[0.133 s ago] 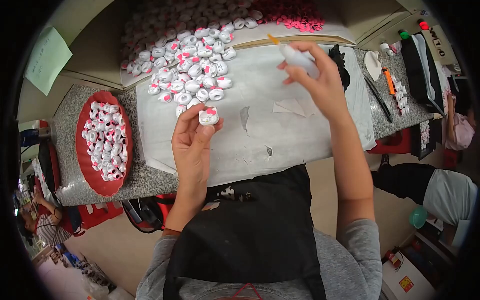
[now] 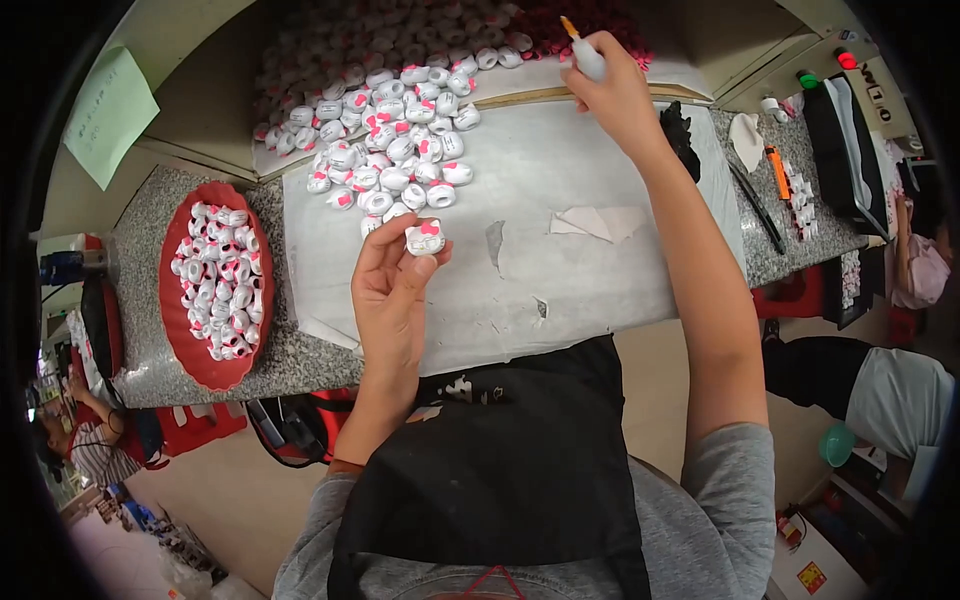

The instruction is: Applying glue to small toy components and assembling them at a factory workstation.

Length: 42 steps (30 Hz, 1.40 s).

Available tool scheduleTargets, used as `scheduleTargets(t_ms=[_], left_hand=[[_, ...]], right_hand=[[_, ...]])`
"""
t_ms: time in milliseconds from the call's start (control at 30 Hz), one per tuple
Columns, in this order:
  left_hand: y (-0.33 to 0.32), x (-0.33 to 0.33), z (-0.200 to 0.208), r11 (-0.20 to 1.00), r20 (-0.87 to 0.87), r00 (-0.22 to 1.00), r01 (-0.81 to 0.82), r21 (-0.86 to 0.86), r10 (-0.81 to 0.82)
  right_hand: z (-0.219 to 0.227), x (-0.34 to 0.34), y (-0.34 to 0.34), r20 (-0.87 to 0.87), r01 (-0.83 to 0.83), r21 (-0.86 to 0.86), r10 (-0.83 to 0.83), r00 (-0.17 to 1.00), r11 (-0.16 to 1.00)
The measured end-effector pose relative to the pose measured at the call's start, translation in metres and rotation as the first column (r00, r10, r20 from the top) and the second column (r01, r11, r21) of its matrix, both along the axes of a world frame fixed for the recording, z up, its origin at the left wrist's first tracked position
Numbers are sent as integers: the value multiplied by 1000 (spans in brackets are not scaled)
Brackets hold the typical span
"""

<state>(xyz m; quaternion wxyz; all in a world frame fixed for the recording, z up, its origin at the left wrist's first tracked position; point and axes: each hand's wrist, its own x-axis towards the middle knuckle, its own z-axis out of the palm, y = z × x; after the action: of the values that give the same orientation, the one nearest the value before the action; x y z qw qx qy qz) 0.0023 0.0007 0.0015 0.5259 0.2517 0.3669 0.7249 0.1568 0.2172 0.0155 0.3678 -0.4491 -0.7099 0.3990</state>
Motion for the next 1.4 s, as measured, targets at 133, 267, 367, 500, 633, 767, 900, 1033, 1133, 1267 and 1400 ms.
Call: scheduleTargets(t_ms=[133,267,367,500,633,767,900,1033,1133,1267,1400], left_hand=[[-1,-2,-1,1000,-22,999,-26,7,26],[0,0,0,1000,-39,999,-11,6,12],[0,0,0,1000,-32,999,-12,15,12],[-2,-3,-2,1000,-80,997,-17,10,18],[-3,-3,-2,1000,-56,998,0,5,1],[-3,3,1,1000,-178,984,4,8,-2],[-3,8,-3,999,-362,932,11,33,2],[-1,12,-3,992,-509,855,-55,110,103],[-1,13,-3,987,-606,783,-70,144,143],[1,13,-4,983,-681,715,-52,174,158],[-1,11,-4,985,-652,745,-38,166,139]], right_hand=[[-6,-27,23,545,66,424,-313,778,903],[-14,-28,31,538,59,450,-323,779,891],[-8,-24,31,531,80,395,-298,793,915],[14,-5,-3,177,11,129,-34,984,992],[33,1,-83,-248,-59,-155,18,968,986],[22,0,-142,-451,-201,-334,30,892,921],[13,-7,-162,-558,-305,-405,31,829,862],[9,-9,-165,-545,-319,-400,56,837,859],[8,-9,-165,-515,-306,-367,82,853,878],[6,-11,-164,-475,-262,-355,69,877,897],[3,-12,-164,-462,-238,-331,63,885,913]])
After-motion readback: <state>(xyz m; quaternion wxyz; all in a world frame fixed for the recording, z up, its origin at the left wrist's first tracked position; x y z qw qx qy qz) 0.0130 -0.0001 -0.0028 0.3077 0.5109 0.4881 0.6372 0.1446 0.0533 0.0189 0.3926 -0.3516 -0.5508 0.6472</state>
